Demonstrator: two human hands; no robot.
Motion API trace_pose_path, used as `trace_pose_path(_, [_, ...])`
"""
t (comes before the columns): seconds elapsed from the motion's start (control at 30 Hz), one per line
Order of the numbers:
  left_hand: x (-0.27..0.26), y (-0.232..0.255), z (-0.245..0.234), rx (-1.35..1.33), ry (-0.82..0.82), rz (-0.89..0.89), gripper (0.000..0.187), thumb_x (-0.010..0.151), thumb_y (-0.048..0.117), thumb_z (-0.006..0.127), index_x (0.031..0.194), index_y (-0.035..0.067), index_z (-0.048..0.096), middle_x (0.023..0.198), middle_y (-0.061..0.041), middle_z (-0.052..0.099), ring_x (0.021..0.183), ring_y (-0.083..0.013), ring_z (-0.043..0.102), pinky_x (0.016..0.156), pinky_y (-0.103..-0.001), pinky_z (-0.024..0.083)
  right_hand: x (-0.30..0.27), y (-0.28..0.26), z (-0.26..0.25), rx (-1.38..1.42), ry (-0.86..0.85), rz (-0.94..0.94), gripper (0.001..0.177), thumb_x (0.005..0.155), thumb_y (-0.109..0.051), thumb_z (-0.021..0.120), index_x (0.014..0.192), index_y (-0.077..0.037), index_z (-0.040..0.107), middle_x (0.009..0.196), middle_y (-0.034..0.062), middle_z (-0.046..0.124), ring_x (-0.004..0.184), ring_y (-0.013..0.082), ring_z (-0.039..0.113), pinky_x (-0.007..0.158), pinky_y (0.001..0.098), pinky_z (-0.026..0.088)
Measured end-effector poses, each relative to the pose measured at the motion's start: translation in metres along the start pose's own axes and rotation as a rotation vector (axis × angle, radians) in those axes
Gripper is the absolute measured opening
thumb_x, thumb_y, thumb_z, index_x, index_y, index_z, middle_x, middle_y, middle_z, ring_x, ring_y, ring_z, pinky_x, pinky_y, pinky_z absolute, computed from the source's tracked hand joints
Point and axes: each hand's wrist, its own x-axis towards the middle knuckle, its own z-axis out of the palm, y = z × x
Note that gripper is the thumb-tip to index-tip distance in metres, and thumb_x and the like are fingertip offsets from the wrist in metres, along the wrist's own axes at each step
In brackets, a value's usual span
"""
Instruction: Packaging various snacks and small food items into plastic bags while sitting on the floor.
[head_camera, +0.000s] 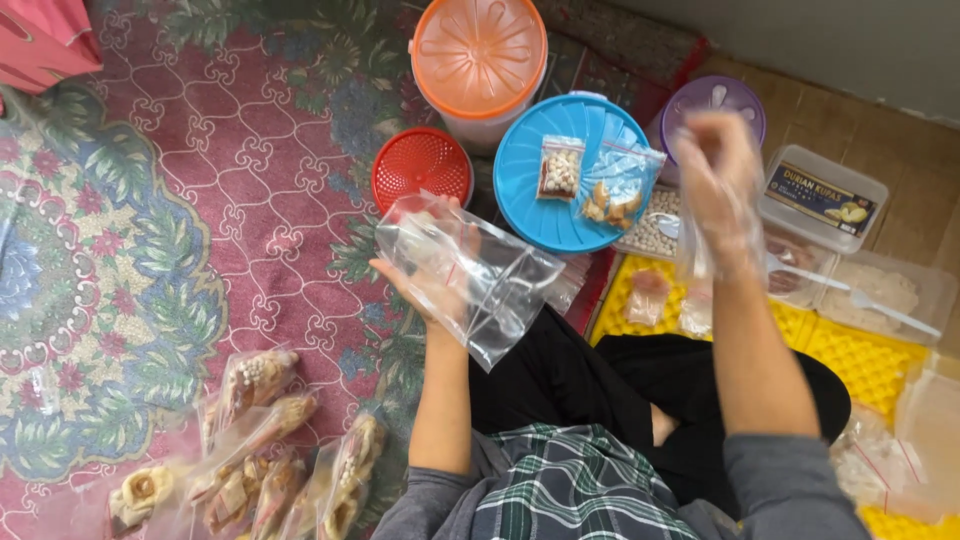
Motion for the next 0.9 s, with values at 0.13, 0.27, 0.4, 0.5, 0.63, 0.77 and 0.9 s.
trace_pose_path(0.13, [0.006,-0.013,-0.005,-0.017,-0.027,-0.115,0.097,0.074,0.082,0.068,0.137,0.009,0.060,0.158,-0.018,0.047,0.145,-0.0362,0.046,0.112,-0.057,0.044,0.077,-0.064,0.022,-0.175,-0.494,0.136,0.051,0.100,-0.038,0.048,0.142,-0.011,0.058,0.143,0.0142,0.058,0.122,0.0300,0.057,0.097,0.0491,0.044])
trace_pose_path(0.27, [0.015,-0.024,-0.009,-0.094,-0.090,-0.218,0.112,0.074,0.087,0.063,0.159,0.018,0.037,0.163,-0.019,0.036,0.153,-0.0354,0.032,0.122,-0.064,0.025,0.116,-0.031,0.057,-0.555,-0.780,0.024,0.040,0.102,-0.046,0.057,0.120,-0.015,0.072,0.122,0.0151,0.069,0.110,0.0371,0.062,0.086,0.0520,0.047])
trace_pose_path(0.4, [0.023,-0.024,-0.016,0.056,-0.128,-0.164,0.092,0.080,0.088,0.058,0.133,0.014,0.066,0.150,-0.019,0.053,0.157,-0.0366,0.027,0.125,-0.071,0.014,0.109,-0.022,0.061,-0.568,-0.676,0.065,0.034,0.101,-0.039,0.073,0.098,-0.005,0.075,0.102,0.0175,0.072,0.091,0.0346,0.065,0.074,0.0489,0.050])
trace_pose_path(0.5, [0.025,-0.024,-0.022,-0.016,0.009,-0.160,0.089,0.077,0.090,0.060,0.121,0.014,0.068,0.150,-0.020,0.053,0.156,-0.0365,0.030,0.123,-0.064,0.025,0.103,-0.010,0.063,-0.613,-0.617,-0.014,0.029,0.102,-0.033,0.072,0.096,-0.005,0.074,0.096,0.0195,0.072,0.091,0.0388,0.065,0.074,0.0516,0.051])
trace_pose_path(0.63, [0.025,-0.023,-0.024,-0.072,0.019,-0.170,0.085,0.080,0.087,0.063,0.129,0.018,0.066,0.151,-0.020,0.051,0.154,-0.0365,0.033,0.122,-0.063,0.027,0.098,0.024,0.075,-0.674,-0.495,-0.175,0.026,0.100,-0.032,0.075,0.089,-0.010,0.072,0.084,0.0136,0.072,0.080,0.0380,0.068,0.067,0.0515,0.053])
trace_pose_path(0.77, [0.023,-0.022,-0.028,-0.073,0.035,-0.174,0.084,0.080,0.084,0.065,0.128,0.016,0.066,0.153,-0.021,0.049,0.154,-0.0362,0.034,0.122,-0.062,0.027,0.096,0.021,0.072,-0.703,-0.439,-0.266,0.021,0.101,-0.028,0.070,0.089,-0.011,0.072,0.081,0.0109,0.068,0.077,0.0342,0.067,0.066,0.0494,0.053])
trace_pose_path(0.9, [0.023,-0.021,-0.028,-0.086,0.005,-0.177,0.081,0.080,0.082,0.067,0.129,0.018,0.066,0.154,-0.020,0.049,0.156,-0.0356,0.031,0.123,-0.062,0.026,0.096,0.000,0.059,-0.560,-0.591,-0.084,0.024,0.106,-0.032,0.061,0.100,-0.009,0.068,0.099,0.0171,0.073,0.089,0.0409,0.065,0.075,0.0554,0.047])
